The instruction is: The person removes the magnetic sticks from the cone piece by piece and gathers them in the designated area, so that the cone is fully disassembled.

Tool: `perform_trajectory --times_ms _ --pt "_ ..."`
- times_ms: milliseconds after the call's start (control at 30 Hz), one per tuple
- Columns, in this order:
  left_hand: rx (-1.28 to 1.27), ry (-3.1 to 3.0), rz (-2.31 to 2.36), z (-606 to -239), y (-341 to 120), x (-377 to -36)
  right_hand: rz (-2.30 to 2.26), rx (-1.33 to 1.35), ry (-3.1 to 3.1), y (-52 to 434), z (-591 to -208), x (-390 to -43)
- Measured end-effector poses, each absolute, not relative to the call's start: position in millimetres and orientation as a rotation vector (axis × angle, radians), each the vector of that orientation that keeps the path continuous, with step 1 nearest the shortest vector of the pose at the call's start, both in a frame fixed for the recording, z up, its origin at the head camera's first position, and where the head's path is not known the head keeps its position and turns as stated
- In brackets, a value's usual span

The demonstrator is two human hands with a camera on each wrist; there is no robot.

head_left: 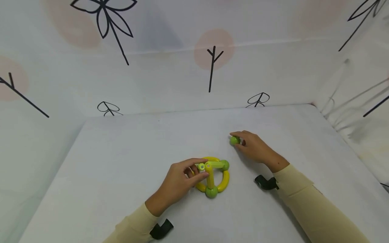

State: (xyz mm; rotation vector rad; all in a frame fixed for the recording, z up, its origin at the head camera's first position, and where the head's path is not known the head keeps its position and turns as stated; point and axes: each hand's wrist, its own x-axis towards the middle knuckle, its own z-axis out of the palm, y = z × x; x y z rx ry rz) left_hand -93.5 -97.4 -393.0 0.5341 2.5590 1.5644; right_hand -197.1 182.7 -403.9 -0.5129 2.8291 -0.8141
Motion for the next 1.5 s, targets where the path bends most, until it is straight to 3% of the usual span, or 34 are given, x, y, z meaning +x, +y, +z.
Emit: perform_trajectory --times_ms 733,967,1100,1500 --pt "0.545 2.569 1.558 -392.4 -96.5 -94.4 -0.746 -0.491 2.909 180.9 -382.1 -186.0" --pt "0.569 2.578 1.547 -393.2 -97.4 -94.0 -0.881 -0.910 2.648 155.5 -370.5 -160.3" --pt "0.616 2.594 1.546 -392.8 -99.0 -94.8 -0.851 -1.021 2.532 138.8 -370.6 -148.2" --pt "0.643 2.706 1.505 -392.4 -103.5 -97.8 -0.864 -0.896 2.613 145.1 -366.1 -144.3"
